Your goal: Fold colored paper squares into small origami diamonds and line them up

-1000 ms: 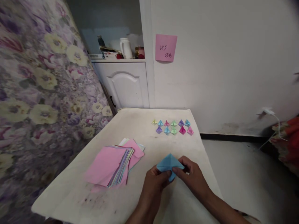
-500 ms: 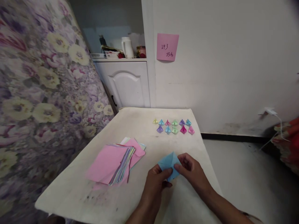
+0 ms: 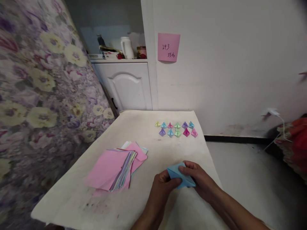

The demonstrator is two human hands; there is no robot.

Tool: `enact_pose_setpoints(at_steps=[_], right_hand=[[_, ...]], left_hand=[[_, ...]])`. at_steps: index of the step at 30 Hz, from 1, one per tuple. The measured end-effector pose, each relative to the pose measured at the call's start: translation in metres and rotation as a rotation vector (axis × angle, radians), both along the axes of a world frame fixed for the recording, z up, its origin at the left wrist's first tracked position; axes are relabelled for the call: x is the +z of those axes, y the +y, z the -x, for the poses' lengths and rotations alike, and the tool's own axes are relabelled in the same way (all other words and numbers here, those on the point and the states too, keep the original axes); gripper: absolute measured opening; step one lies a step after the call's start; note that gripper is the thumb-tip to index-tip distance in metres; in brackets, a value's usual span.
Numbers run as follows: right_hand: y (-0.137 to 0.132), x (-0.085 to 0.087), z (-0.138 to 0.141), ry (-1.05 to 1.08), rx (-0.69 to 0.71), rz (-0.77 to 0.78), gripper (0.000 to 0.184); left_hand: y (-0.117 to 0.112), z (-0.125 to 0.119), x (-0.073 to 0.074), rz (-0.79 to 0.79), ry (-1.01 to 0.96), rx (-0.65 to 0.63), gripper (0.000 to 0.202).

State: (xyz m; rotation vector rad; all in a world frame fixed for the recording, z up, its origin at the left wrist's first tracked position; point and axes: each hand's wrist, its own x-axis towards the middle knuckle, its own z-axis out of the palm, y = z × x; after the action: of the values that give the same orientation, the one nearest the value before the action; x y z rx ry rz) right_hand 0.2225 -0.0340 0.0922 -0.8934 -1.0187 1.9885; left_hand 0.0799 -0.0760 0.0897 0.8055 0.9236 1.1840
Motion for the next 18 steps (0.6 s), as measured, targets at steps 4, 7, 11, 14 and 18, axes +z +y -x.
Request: enact_pose_setpoints(at_steps=[4, 7, 11, 14, 18], right_hand=[[0.0023, -0.0020, 0.0007, -0.002, 0.041, 0.113, 0.024], [0.0019, -0.0040, 0.0013, 0.044, 0.067, 0.217, 0.022], [-0.0019, -0.0058, 0.0023, 0.090, 0.114, 0.304, 0.022], [-0.0046, -0.0061, 0.0041, 0.061, 0.124, 0.297, 0.023], [-0.0034, -0.0053, 0.0048, -0.134, 0.023, 0.124, 0.025]], left_hand=[[-0.0001, -0.0007, 0.0000, -0.047, -0.005, 0.009, 0.016], [-0.0006, -0.0008, -0.0013, -0.058, 0.011, 0.103, 0.016], [-0.0012, 0.0003, -0.0009, -0.031, 0.018, 0.171, 0.036], [-0.0013, 0.0011, 0.0013, 0.007, 0.057, 0.146, 0.038], [0.0003, 0.0021, -0.0002, -0.003, 0.080, 0.149, 0.020]])
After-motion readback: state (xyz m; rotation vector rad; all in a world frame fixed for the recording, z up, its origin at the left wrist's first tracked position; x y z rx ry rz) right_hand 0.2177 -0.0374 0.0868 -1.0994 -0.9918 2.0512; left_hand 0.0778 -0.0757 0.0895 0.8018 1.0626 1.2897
